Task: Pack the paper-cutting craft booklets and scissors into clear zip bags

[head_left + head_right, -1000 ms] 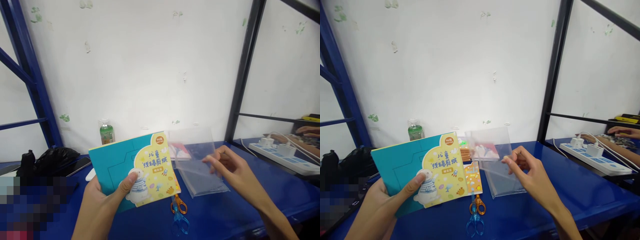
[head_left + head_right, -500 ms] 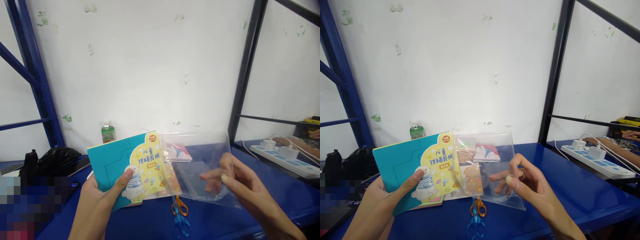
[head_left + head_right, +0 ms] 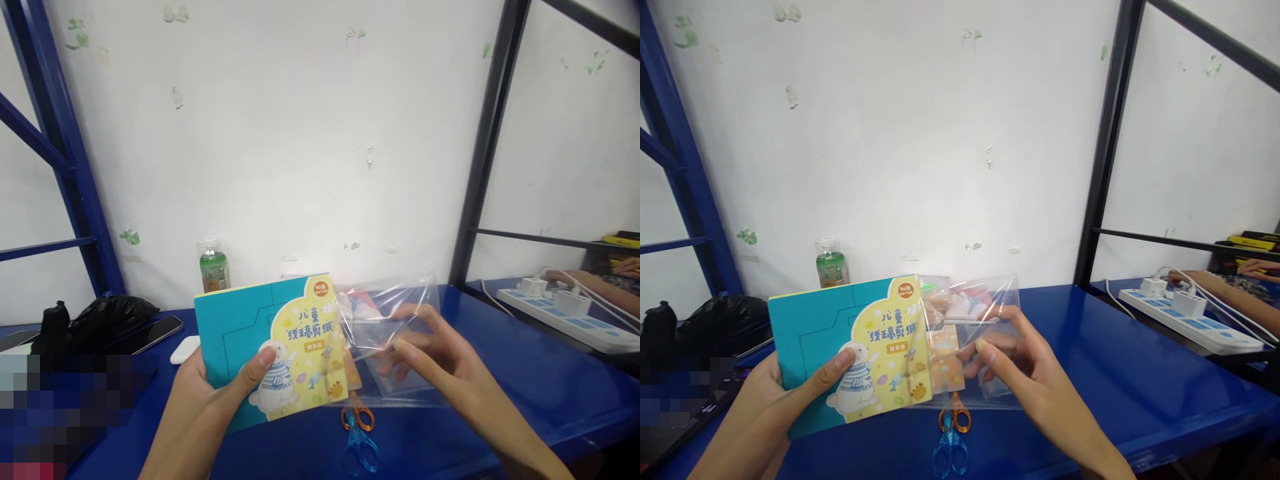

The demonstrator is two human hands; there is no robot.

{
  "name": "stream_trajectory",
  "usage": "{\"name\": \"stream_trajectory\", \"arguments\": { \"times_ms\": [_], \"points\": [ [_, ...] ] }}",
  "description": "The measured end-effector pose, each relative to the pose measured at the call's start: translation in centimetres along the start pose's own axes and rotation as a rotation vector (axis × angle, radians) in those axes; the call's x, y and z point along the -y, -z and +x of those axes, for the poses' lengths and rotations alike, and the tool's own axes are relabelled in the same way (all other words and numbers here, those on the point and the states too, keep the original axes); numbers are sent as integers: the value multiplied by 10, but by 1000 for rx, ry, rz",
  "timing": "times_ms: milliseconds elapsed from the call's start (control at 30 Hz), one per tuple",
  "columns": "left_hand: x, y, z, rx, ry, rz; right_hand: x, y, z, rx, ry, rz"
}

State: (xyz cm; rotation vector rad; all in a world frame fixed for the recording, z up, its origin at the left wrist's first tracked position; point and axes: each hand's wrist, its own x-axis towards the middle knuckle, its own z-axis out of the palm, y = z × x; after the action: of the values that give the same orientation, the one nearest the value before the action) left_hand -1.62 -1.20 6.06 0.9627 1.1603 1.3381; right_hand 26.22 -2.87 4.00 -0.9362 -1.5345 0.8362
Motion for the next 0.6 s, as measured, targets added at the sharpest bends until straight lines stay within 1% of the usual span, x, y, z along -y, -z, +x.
{"name": "stream_trajectory", "arguments": {
  "times_ms": [167, 300, 600],
  "points": [
    [1, -3, 1, 7, 10, 10, 0, 5, -1, -113, 100, -9],
    [0, -4, 1, 46, 16, -8, -2, 9, -2, -176, 136, 50],
    [-1, -1, 0, 83, 30, -19, 0, -3, 4, -106, 43, 90]
  ]
}}
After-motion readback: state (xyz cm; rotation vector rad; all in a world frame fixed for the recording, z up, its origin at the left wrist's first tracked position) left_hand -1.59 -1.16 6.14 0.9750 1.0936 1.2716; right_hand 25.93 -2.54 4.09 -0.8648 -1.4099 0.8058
